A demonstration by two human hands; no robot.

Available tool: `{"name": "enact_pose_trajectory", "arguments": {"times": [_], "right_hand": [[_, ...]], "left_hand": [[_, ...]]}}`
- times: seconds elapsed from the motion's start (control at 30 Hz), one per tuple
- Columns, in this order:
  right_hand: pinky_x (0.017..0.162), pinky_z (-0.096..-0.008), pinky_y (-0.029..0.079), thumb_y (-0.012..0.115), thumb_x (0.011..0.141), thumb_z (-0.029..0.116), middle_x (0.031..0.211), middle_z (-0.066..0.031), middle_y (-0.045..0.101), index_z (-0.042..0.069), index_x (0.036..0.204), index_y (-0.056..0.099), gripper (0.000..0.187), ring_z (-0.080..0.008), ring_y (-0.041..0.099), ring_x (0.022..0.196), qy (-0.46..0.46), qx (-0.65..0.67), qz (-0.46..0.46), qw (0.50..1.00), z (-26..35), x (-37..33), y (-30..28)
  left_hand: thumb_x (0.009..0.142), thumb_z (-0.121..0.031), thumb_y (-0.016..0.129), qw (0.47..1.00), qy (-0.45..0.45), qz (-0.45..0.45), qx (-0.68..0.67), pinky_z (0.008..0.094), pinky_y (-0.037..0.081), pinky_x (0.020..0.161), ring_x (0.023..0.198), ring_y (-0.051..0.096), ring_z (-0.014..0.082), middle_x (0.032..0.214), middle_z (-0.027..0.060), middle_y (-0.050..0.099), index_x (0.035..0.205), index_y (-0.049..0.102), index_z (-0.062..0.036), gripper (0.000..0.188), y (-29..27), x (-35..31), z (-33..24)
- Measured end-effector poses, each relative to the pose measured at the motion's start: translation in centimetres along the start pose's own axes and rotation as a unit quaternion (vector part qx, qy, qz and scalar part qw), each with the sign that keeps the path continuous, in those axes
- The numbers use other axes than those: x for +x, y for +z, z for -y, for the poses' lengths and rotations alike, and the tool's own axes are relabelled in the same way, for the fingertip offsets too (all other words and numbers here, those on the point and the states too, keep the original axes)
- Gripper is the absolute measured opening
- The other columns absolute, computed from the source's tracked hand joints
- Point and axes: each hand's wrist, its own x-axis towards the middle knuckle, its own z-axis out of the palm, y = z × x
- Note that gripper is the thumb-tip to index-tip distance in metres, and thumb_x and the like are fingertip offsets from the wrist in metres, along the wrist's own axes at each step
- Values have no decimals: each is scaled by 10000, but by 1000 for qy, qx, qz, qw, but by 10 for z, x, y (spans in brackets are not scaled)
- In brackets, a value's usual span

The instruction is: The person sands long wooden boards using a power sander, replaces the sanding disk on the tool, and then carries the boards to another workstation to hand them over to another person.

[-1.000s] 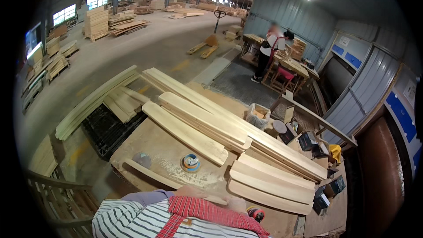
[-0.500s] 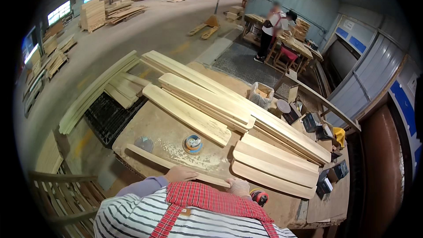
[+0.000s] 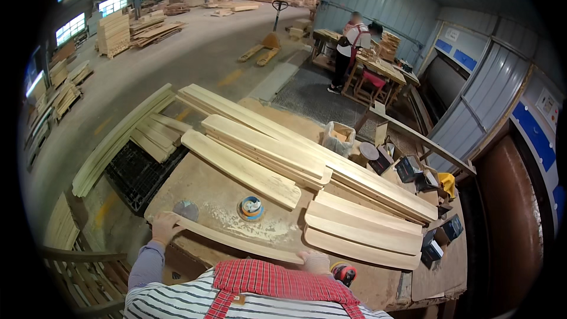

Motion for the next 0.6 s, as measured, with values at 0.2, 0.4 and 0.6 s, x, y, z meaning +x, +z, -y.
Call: {"name": "enact_pose_trajectory", "arguments": {"times": [0.2, 0.4, 0.6], "right_hand": [[923, -432, 498, 677, 872, 444, 1141, -48, 697, 267, 1213, 663, 384, -233, 654, 1119, 18, 1, 30, 999, 7, -4, -12], [920, -438, 498, 711, 836, 398, 1112, -51, 703, 255, 1171, 677, 366, -247, 661, 1090, 10, 25, -16, 1000, 2, -5, -4], [917, -428, 503, 703, 862, 441, 1132, -67, 700, 261, 1195, 671, 380, -257, 656, 1103, 20, 16, 20, 999, 1, -1, -7]], "left_hand": [[728, -443, 790, 989, -141, 48, 19, 474, 409, 1004, 1155, 560, 336, 1168, 124, 665, 1127, 672, -77, 555, -11, -10, 16], [739, -417, 819, 974, -206, 77, -61, 496, 429, 1031, 1195, 503, 445, 1313, 238, 532, 1257, 586, -86, 657, 0, -12, -5], [752, -339, 822, 960, -247, 70, -108, 466, 478, 986, 1178, 541, 431, 1365, 214, 500, 1267, 551, -127, 619, 0, -10, -13]]}}
